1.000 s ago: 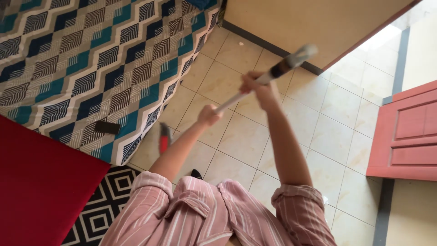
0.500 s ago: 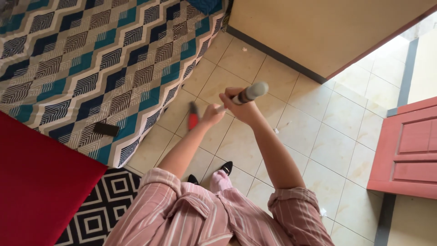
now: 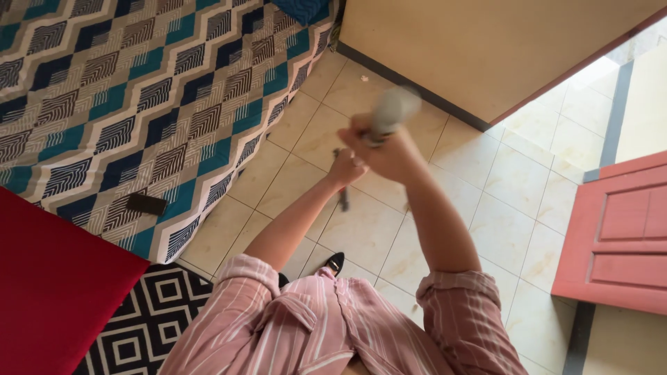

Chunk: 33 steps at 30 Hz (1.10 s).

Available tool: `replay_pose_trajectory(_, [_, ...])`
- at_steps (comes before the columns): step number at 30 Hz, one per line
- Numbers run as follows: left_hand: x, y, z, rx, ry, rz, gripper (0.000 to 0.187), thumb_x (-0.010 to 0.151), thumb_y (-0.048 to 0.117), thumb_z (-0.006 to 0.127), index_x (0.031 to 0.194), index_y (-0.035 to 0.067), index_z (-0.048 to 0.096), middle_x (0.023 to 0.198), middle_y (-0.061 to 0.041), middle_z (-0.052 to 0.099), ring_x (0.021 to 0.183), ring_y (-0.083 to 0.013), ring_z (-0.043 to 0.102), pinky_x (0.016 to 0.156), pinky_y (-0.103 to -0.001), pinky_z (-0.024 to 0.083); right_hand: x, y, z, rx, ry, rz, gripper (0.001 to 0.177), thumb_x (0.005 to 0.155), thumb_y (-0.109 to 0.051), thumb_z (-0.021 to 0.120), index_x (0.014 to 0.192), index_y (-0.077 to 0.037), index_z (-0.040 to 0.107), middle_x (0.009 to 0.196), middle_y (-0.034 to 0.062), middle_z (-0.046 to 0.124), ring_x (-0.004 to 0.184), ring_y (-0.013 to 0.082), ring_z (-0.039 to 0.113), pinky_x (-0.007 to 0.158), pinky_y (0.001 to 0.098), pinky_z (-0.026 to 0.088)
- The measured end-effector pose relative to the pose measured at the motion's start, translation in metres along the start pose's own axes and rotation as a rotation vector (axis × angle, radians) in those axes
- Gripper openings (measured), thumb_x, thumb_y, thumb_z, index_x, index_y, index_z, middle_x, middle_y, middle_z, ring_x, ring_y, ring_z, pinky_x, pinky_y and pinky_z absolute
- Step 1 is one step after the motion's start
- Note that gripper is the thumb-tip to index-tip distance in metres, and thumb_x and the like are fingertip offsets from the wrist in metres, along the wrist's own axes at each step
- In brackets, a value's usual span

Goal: Sweeping scraps of paper from a tiled floor into a pile using a broom.

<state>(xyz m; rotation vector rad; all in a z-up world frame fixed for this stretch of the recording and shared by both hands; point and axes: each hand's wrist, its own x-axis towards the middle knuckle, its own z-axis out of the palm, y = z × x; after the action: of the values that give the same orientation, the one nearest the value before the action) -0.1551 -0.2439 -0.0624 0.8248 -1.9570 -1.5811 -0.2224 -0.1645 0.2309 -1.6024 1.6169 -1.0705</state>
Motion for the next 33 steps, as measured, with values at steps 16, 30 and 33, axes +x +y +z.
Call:
replay_pose_trajectory(16, [-0.001, -0.09, -0.072, 0.659, 0.063, -0.317, 0.026, 0.082, 0.031, 0.061, 0.082, 0.011, 0.077, 0.078, -0.019, 0.072, 0.075, -0.039, 0.072, 0.067, -0.048, 0.056, 0.039, 0.147, 0.033, 0.436, -0.074, 0.045, 0.032, 0.101, -0.019, 0.066, 0.074, -0.004, 0.057, 0.069, 0.0, 0.06, 0.069, 0.009, 0.057, 0.065, 0.0281, 0.046])
replay_pose_trajectory(30, [0.072, -0.067, 0.069, 0.139, -0.007, -0.136, 0.035, 0.092, 0.035, 0.064, 0.096, 0.001, 0.071, 0.086, -0.022, 0.073, 0.087, -0.031, 0.072, 0.073, -0.044, 0.053, 0.002, 0.14, -0.032, 0.006, 0.048, 0.131, 0.03, 0.097, -0.02, 0.069, 0.077, -0.002, 0.057, 0.065, 0.0057, 0.051, 0.064, 0.0173, 0.044, 0.06, 0.0342, 0.044])
replay_pose_trajectory(33, [0.078, -0.031, 0.087, -0.146, -0.014, 0.069, 0.034, 0.093, 0.031, 0.065, 0.106, 0.0, 0.066, 0.1, -0.024, 0.071, 0.097, -0.0306, 0.069, 0.08, -0.043, 0.054, -0.002, 0.135, -0.037, -0.072, 0.07, 0.132, 0.029, 0.097, -0.021, 0.07, 0.079, -0.002, 0.058, 0.067, 0.0076, 0.049, 0.065, 0.0205, 0.043, 0.06, 0.0348, 0.044])
